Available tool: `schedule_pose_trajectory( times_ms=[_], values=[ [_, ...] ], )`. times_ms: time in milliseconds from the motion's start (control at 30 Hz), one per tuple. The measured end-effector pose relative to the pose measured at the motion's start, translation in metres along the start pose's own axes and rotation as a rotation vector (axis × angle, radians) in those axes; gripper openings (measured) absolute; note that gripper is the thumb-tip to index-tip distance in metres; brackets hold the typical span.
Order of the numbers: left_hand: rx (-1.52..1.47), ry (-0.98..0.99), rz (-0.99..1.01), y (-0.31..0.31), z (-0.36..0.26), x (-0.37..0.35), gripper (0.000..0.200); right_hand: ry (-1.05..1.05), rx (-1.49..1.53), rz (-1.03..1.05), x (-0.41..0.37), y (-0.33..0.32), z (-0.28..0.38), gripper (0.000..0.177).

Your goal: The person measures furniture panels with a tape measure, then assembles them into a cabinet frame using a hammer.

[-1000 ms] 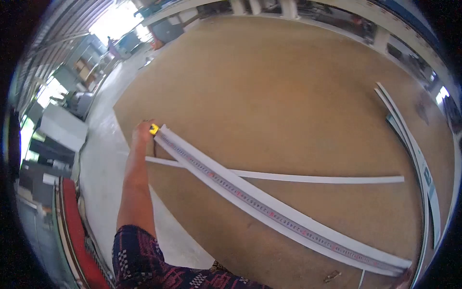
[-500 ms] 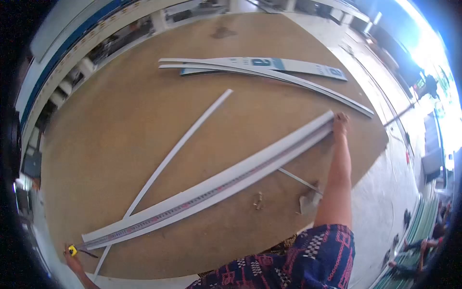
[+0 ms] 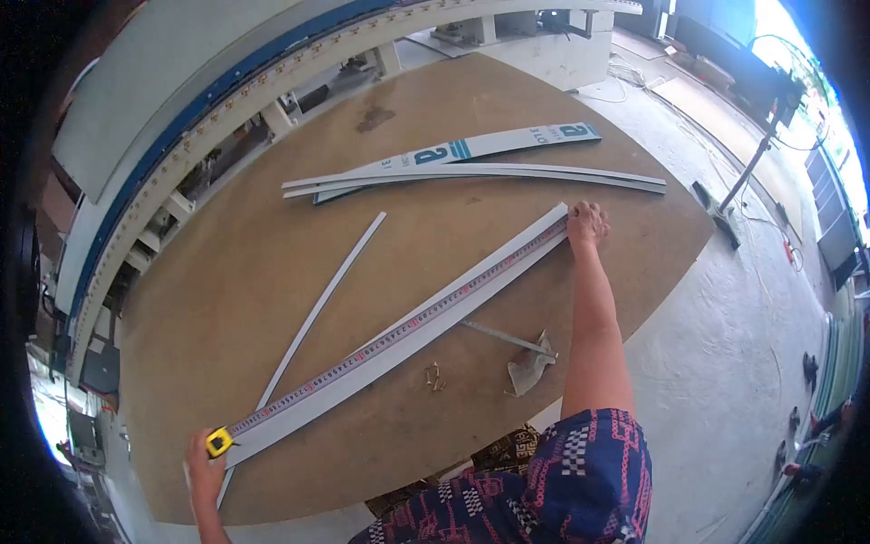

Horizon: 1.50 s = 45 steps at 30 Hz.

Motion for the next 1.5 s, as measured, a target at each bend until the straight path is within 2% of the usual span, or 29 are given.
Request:
schedule_pose_trajectory(
  times_ms=[67, 367, 667, 1200, 1500],
  values=[
    [0.003, 0.074, 0.036, 0.003, -0.043, 0.014, 0.048, 0.002, 0.014, 0.006, 0.0, 0.002, -0.001, 0.022],
    [-0.127, 0.363, -0.08, 0.005, -0.201, 0.049, 0.049, 0.035, 0.07, 0.046, -0.007, -0.011, 0.002, 0.024],
    [-0.234, 0.409, 0.009, 0.037, -0.328, 0.077, 0.046, 0.019, 0.136, 0.081, -0.002, -0.008, -0.006, 0.023],
    [-0.224, 0.619, -0.106, 0.072, -0.52, 0.151, 0.043, -0.012, 0.28, 0.008, -0.002, -0.015, -0.011, 0.021],
    [-0.243, 0.606, -0.085, 0.093, -0.626, 0.196, 0.044, -0.007, 0.348, -0.035, -0.003, -0.026, -0.01, 0.019]
  ],
)
Point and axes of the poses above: each hand's wrist, its own x-axis towards the middle knuckle, its own y-axis out of the palm, z = x × y, the point moved 10 cm from there along x, towards the middle knuckle, and after that the axes turned 13 degrees about x, right-handed, at the moved point
